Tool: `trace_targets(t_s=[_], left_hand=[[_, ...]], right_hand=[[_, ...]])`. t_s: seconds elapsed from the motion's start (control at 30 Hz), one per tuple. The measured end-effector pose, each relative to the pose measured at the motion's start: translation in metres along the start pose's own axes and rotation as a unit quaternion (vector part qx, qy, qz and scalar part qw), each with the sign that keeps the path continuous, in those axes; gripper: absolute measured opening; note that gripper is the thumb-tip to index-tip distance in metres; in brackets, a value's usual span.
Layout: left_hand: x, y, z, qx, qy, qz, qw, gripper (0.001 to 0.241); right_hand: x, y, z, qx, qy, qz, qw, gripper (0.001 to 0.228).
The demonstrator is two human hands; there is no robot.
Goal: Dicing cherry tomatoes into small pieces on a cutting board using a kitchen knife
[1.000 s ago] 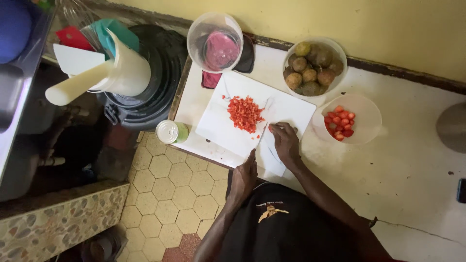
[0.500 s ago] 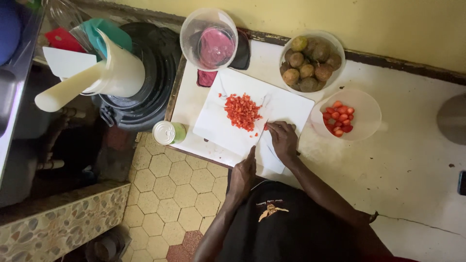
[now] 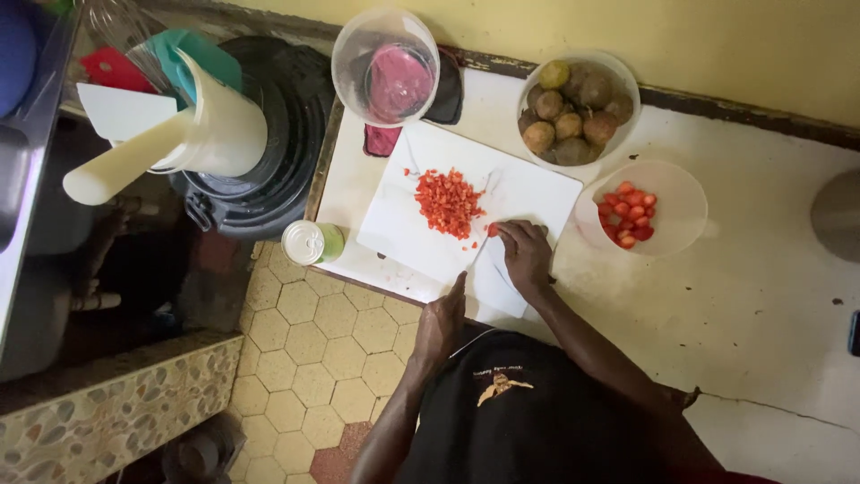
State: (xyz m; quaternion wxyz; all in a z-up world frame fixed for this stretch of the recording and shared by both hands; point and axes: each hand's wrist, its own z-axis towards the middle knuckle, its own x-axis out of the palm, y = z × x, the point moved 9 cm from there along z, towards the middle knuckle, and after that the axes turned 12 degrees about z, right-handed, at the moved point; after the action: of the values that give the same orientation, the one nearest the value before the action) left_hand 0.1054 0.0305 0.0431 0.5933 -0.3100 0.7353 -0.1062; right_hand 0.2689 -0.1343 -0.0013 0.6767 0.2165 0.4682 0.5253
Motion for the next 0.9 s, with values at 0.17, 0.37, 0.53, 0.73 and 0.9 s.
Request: trace_targets(t_s=[0.17,0.37,0.53,0.73,0.9], left_hand=[[-0.002,-0.007,-0.001,0.007,-0.012,-0.027,1.000,0.055],[0.001,-0.009,0.009,0.011,-0.018,0.002,1.000,0.054],[0.017,0.002,0.015,0.015,-0.020,0.007,1.000,0.054],[0.018,-0.002,0.012,0.019,-0.017,-0.005,1.000,0.055],[0.026,0.016,0.005,0.029,-0.021,0.036,0.999,0.059]], right_hand=[[-0.006,0.005,0.001,-0.001,0.005,0.021,1.000,0.013],[-0.004,0.003,0.003,-0.004,0.004,0.019,1.000,0.014],[-0.007,0.012,0.007,0.006,0.017,0.038,0.999,0.015],[-0.009,0.017,0.008,0.005,0.006,0.030,1.000,0.011],[-0.002,0.002,0.004,0.040,0.041,0.018,0.998,0.023]])
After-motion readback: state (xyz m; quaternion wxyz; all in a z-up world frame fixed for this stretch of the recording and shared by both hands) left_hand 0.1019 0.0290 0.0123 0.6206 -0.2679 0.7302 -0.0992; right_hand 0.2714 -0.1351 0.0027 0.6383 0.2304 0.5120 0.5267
